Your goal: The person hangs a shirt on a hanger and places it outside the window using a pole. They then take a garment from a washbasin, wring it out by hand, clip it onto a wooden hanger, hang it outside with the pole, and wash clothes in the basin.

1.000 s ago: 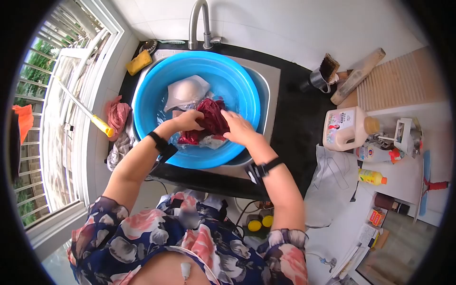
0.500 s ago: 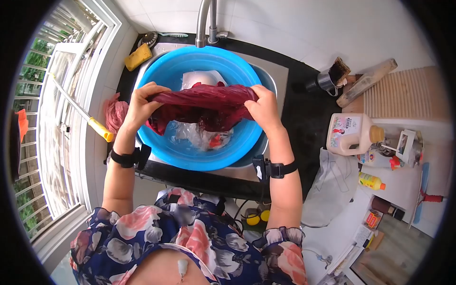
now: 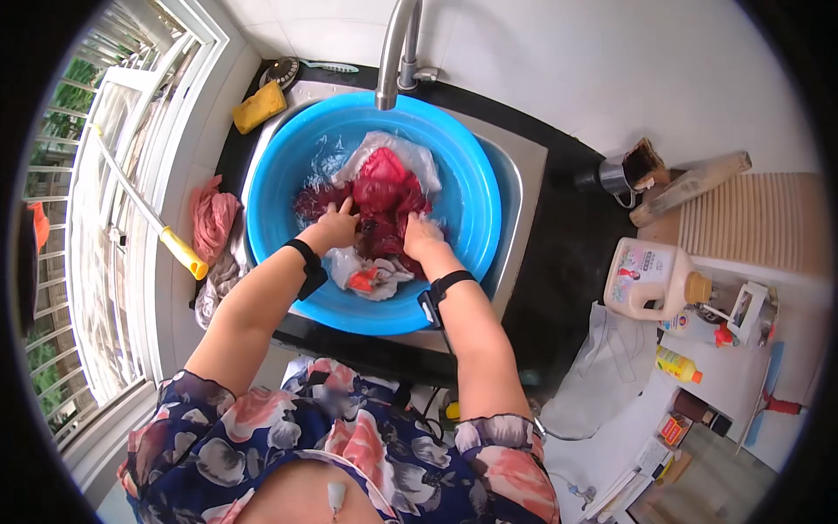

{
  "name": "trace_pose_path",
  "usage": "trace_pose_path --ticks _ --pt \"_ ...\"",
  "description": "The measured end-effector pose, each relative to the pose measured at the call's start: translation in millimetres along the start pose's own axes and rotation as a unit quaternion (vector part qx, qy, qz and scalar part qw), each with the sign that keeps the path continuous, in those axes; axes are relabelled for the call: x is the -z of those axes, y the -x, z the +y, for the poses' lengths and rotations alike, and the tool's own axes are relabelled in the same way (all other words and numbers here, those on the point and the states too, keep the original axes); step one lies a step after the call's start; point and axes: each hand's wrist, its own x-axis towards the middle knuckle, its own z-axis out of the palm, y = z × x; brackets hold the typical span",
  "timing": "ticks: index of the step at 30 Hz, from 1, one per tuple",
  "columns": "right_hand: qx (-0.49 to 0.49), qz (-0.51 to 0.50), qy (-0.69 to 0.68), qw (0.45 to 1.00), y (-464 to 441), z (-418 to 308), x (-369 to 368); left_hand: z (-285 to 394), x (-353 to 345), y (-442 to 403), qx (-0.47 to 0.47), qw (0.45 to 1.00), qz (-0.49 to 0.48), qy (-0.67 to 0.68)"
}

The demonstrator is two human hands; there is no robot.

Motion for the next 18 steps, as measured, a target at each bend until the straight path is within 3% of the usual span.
trace_pose_path --ticks 2,3,5,7,9,11,13,15,18 --pt "0.030 -0.054 0.077 0.995 -14 -4 -16 -10 -27 -23 -0.106 0.991 -0.007 -0.085" --pt "0.039 -0.086 0.154 0.984 -13 -10 -15 -10 -26 -29 -0.104 0.991 -0.006 -0.084" --pt "0.119 -0.119 0.236 0.957 -23 -9 -24 -9 -24 -38 -0.158 0.968 -0.135 -0.144" --pt "0.082 -0.103 0.201 0.971 -20 -12 -9 -22 -24 -37 -0.186 0.975 -0.013 -0.118" --pt "0.039 -0.106 0.142 0.983 -9 0 18 -34 3 -23 -0.207 0.977 -0.033 0.038" --pt "0.059 -0.037 0.067 0.995 17 5 51 -53 6 -22 -0.113 0.971 0.004 0.210" --pt "0.063 0.070 -0.099 0.991 35 21 72 -65 22 2 -0.090 0.947 0.142 0.275" --pt "0.103 0.170 -0.230 0.953 56 28 101 -69 40 20 -0.067 0.860 0.177 0.473" --pt "0.204 0.268 -0.280 0.899 106 11 156 -58 91 69 -0.108 0.796 0.286 0.523"
